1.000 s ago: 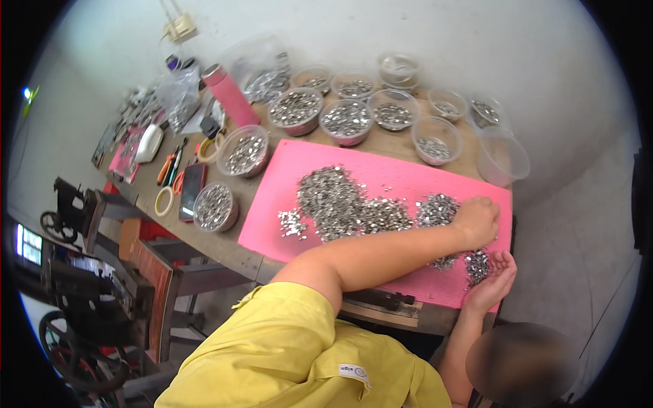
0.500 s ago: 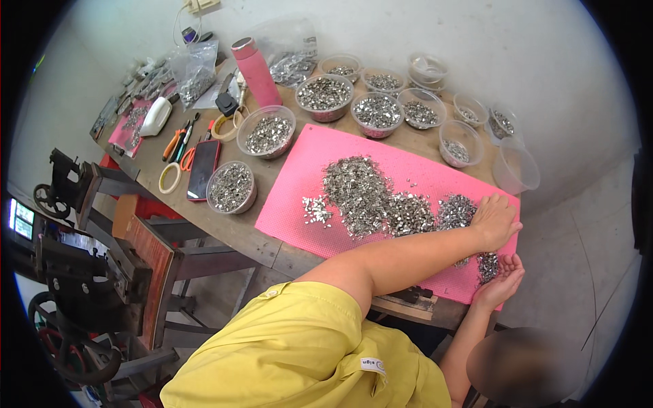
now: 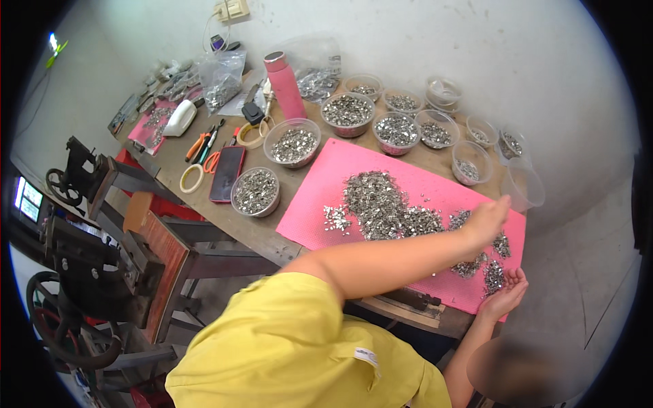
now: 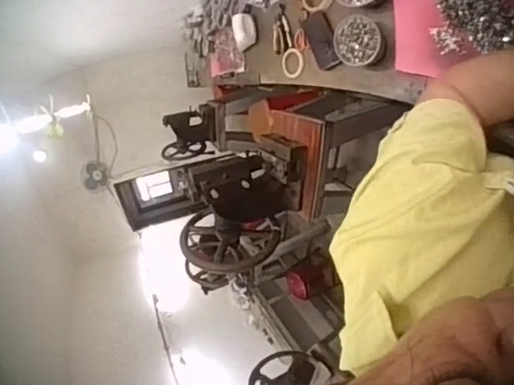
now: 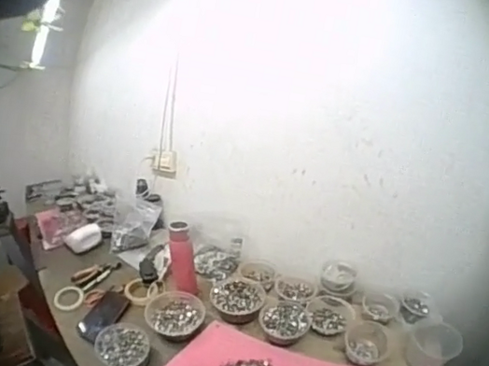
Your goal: The person places small U-shaped metal clips one by one into an assembly jig by hand.
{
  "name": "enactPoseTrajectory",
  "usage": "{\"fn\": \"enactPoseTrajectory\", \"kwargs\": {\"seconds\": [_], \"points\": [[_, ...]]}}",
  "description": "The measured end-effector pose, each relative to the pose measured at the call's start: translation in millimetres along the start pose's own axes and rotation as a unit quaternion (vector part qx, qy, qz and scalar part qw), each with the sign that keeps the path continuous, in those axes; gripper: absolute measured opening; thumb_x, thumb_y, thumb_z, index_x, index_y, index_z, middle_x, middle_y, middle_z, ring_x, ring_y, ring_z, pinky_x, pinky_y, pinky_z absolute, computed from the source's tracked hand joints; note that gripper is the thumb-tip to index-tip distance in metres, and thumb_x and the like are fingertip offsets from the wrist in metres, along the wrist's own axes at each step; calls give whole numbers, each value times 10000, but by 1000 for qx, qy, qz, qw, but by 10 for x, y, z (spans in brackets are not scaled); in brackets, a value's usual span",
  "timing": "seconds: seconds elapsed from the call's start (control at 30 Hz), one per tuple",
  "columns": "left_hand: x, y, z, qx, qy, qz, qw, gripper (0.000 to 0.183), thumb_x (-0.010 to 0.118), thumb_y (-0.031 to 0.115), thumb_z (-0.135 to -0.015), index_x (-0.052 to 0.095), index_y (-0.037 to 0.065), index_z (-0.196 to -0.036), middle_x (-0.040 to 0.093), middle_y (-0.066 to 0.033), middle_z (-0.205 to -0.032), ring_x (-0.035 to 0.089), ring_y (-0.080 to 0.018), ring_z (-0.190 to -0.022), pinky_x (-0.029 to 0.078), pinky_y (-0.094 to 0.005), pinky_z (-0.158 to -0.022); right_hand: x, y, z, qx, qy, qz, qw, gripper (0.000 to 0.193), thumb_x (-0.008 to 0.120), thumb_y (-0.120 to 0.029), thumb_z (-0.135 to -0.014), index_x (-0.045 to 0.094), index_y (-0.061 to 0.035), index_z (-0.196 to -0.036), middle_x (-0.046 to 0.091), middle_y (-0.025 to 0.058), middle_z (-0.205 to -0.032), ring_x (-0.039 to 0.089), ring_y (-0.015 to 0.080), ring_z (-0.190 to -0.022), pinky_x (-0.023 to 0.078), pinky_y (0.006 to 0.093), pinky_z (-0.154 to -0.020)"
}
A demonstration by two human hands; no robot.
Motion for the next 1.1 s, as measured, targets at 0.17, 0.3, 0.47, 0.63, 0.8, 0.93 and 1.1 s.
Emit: {"fn": "enactPoseTrajectory", "kwargs": {"seconds": [0.17,0.3,0.47,0.63,0.8,0.93,1.1], "points": [[-1470,1338,1257,194,98,-460,861,296,635,296,-1006,650,21,-898,642,-75,-775,608,-241,-710,482,-382,-668,-13,-36,27,-8,-6,-13,1000,523,331,-412,-1139,575,39,-1245,615,113,-1099,595,194,-1022,471,346,-948],[-2471,1542,2134,159,303,-847,406,636,658,450,-941,538,114,-1467,434,-191,-1576,360,-376,-1499,186,-637,-1205,2,-53,29,-4,-11,-12,1000,534,322,-418,-1139,574,39,-1252,618,110,-1103,600,199,-1041,471,354,-963],[-3368,1302,2479,68,306,-859,404,811,547,566,-964,331,148,-1625,169,-178,-1717,53,-372,-1601,-91,-666,-1205,36,-63,37,-5,-6,6,1000,534,320,-417,-1139,576,41,-1234,613,126,-1108,593,214,-1037,469,359,-964],[-3637,1341,2454,123,289,-854,414,805,438,636,-981,362,146,-1615,186,-165,-1716,75,-363,-1601,-62,-652,-1216,8,-53,30,-7,9,23,1000,535,318,-413,-1139,577,45,-1238,614,128,-1110,598,216,-1034,480,361,-960],[-3697,1583,2447,202,324,-797,468,732,488,569,-1007,409,128,-1586,253,-241,-1673,163,-462,-1560,33,-626,-1227,5,-45,31,-3,23,16,1000,521,330,-405,-1137,580,39,-1244,620,119,-1103,599,202,-1030,474,349,-959],[-3578,1876,1895,227,297,-707,601,553,646,318,-977,527,70,-1457,459,-247,-1516,447,-438,-1389,341,-502,-1150,-14,-81,42,-17,26,38,999,512,336,-405,-1136,587,30,-1235,625,105,-1088,597,186,-1015,471,338,-949],[-4231,1800,1014,-30,340,-686,643,532,487,449,-1044,589,16,-1334,588,-247,-1345,526,-430,-1301,420,-510,-1085,75,-97,73,-9,26,28,999,504,338,-397,-1137,589,30,-1230,626,100,-1076,597,185,-1013,472,340,-948]]}}
Point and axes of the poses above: each hand's wrist, its own z-axis away from the middle knuckle, its own x-axis out of the palm, y = z × x, the point moved 5 cm from there along -z, towards the middle knuckle
